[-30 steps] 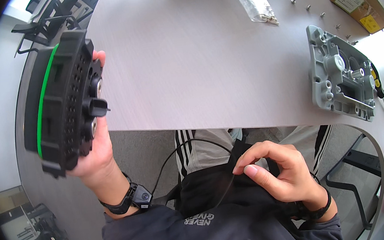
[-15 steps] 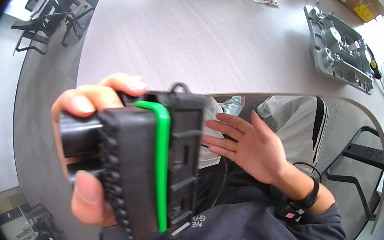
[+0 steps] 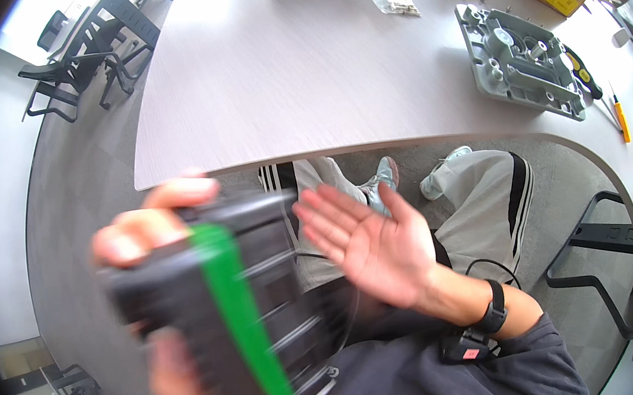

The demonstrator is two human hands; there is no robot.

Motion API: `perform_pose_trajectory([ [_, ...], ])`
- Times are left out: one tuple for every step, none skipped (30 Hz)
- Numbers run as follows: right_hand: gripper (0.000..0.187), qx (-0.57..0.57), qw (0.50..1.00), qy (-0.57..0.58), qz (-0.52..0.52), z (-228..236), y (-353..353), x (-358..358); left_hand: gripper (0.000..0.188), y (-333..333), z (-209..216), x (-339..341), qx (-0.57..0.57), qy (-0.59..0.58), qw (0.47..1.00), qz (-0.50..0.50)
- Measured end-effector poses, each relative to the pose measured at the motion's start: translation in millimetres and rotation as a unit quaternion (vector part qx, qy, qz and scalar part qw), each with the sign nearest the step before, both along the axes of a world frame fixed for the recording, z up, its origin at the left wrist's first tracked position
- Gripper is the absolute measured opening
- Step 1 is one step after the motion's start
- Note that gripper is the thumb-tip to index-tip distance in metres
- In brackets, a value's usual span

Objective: The person unscrews multiple small screws from a grey mechanical base using a screwdriver, places the screws on the table, and then separates the black internal component from the grey housing before using the screwdriver on the side of the black component.

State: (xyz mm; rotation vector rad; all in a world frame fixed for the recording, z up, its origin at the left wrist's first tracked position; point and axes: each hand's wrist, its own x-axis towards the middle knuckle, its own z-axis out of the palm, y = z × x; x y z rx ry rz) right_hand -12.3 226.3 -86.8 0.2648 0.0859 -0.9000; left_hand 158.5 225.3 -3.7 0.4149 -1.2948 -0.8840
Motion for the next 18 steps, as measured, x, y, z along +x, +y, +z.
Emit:
perform_pose_trajectory([
  [0.061,0.029,0.999,0.016,-0.026,-7.0,-6.6,-4.2,0.085,-4.7,4.7,4.5,-0.038,0.027,0.999,-0.022],
  [0.059,0.019,0.998,0.041,-0.039,-8.9,-10.5,-9.2,0.085,-4.3,6.4,-1.0,-0.038,0.028,0.999,-0.027],
  [0.057,0.009,0.996,0.066,-0.052,-10.2,-12.7,-14.7,0.079,-1.5,7.3,-12.1,0.044,-0.037,0.998,0.036],
  [0.056,-0.001,0.997,0.064,-0.046,-2.2,-13.5,-10.0,0.073,8.5,18.4,-18.9,0.122,-0.122,0.977,0.124],
  [0.054,-0.012,0.997,0.062,-0.040,8.0,-13.9,-7.3,0.068,15.9,28.2,-24.9,0.196,-0.201,0.936,0.213],
  [0.052,-0.072,0.990,0.102,-0.066,7.1,-13.0,-11.2,0.060,9.2,20.3,-27.3,0.249,0.003,0.966,0.065],
  [0.049,-0.108,0.981,0.125,-0.101,9.7,-12.2,-14.0,0.052,0.3,8.6,-28.2,0.288,0.205,0.931,-0.088],
  [0.047,-0.147,0.970,0.142,-0.131,10.3,-11.2,-15.6,0.051,-6.2,-0.1,-32.7,0.269,0.254,0.922,-0.117],
  [0.046,-0.186,0.957,0.159,-0.158,11.8,-10.5,-15.7,0.049,-10.2,-4.6,-36.3,0.248,0.304,0.908,-0.144],
  [0.042,-0.176,0.951,0.183,-0.175,19.5,-8.4,-15.7,0.048,-10.6,-3.3,-38.9,0.250,0.306,0.907,-0.144],
  [0.042,-0.177,0.953,0.178,-0.172,22.8,-9.8,-13.9,0.048,-11.5,-0.9,-39.6,0.247,0.302,0.910,-0.140],
  [0.041,-0.162,0.950,0.189,-0.190,25.3,-11.6,-11.8,0.049,-12.9,1.8,-40.4,0.234,0.289,0.918,-0.138],
  [0.040,-0.145,0.945,0.203,-0.209,28.6,-12.9,-9.8,0.049,-14.5,3.8,-41.1,0.221,0.276,0.925,-0.137],
  [0.040,-0.131,0.943,0.218,-0.216,32.7,-16.1,-7.7,0.049,-16.3,3.9,-42.8,0.199,0.268,0.933,-0.133],
  [0.040,-0.132,0.943,0.217,-0.216,36.7,-18.5,-6.3,0.049,-17.4,3.6,-44.4,0.198,0.267,0.934,-0.133],
  [0.040,-0.136,0.934,0.235,-0.233,40.2,-21.2,-4.3,0.049,-19.4,2.9,-45.0,0.179,0.266,0.937,-0.138],
  [0.039,-0.140,0.924,0.253,-0.250,42.1,-23.2,-3.5,0.050,-21.4,2.0,-45.2,0.160,0.265,0.940,-0.143],
  [0.039,-0.142,0.923,0.253,-0.252,42.0,-24.1,-3.8,0.050,-22.8,1.0,-44.6,0.159,0.265,0.940,-0.145],
])
